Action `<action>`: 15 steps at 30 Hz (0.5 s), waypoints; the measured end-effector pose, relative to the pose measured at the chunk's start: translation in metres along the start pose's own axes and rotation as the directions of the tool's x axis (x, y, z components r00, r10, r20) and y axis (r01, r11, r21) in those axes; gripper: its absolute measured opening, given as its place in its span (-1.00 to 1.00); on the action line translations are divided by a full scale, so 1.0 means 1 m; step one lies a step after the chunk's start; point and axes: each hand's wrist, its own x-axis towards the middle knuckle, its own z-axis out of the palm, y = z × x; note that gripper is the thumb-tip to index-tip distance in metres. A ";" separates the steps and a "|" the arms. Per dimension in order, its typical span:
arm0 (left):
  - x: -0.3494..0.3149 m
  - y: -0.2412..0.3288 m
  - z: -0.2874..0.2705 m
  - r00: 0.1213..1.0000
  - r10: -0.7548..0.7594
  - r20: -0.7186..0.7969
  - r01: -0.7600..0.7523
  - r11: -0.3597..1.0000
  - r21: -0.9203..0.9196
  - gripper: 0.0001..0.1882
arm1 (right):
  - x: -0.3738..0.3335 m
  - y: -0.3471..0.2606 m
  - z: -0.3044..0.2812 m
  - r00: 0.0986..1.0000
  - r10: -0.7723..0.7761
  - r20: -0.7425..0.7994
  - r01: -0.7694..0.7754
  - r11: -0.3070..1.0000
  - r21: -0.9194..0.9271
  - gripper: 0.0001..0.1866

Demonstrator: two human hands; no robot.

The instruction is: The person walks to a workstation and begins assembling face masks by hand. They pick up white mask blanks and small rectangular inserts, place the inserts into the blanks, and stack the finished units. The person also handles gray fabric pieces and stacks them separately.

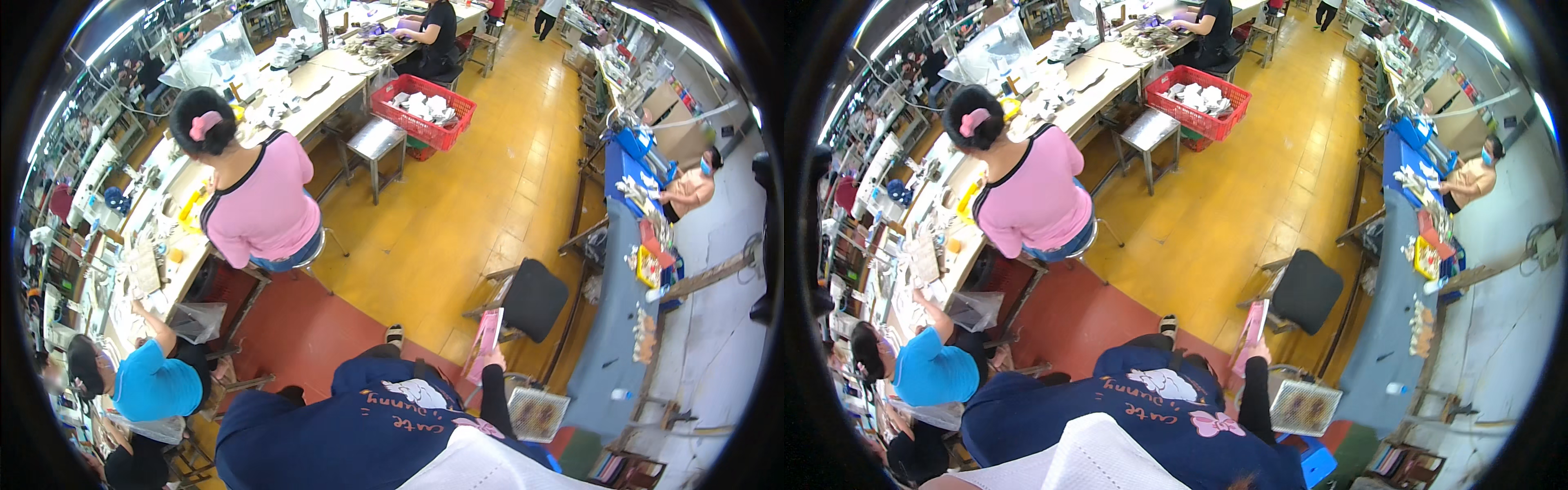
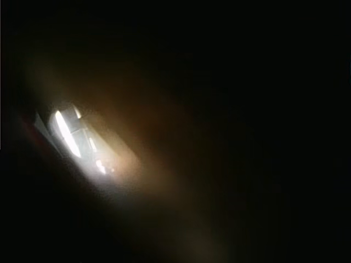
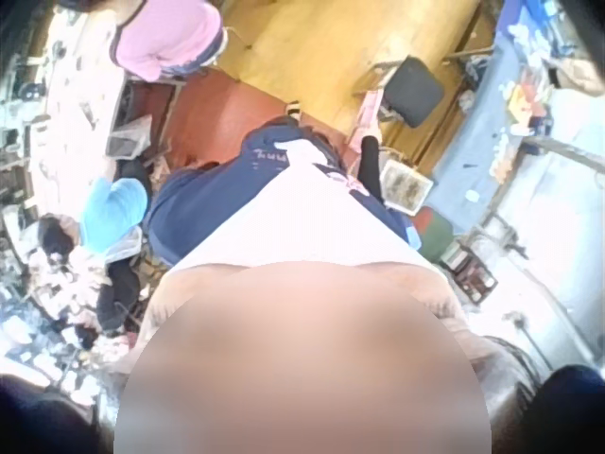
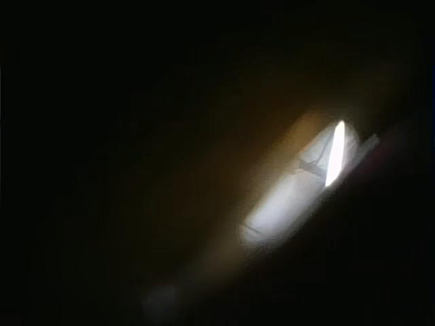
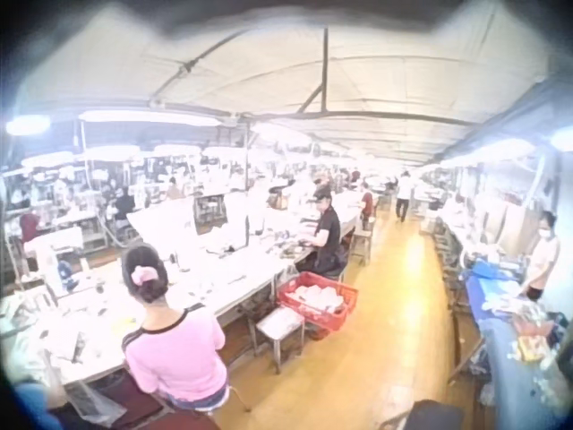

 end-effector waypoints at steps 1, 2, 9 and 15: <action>0.024 0.041 -0.001 0.998 0.067 0.009 -0.067 0.997 0.040 -0.82 | 0.014 -0.006 -0.002 0.999 0.050 0.016 -0.050 0.999 0.019 -0.37; 0.050 0.086 -0.002 0.988 0.150 0.022 -0.152 0.985 0.087 -0.81 | 0.025 -0.010 -0.004 0.996 0.087 0.025 -0.089 0.993 0.075 -0.37; 0.185 0.446 0.030 0.795 0.599 0.099 -0.604 0.797 0.022 -0.72 | 0.093 -0.051 -0.015 0.966 0.143 0.215 -0.164 0.983 0.080 -0.50; 0.224 0.579 0.044 0.794 0.591 0.141 -0.607 0.777 0.165 -0.64 | 0.280 -0.104 0.018 0.918 0.073 0.390 -0.064 0.997 -0.036 -0.49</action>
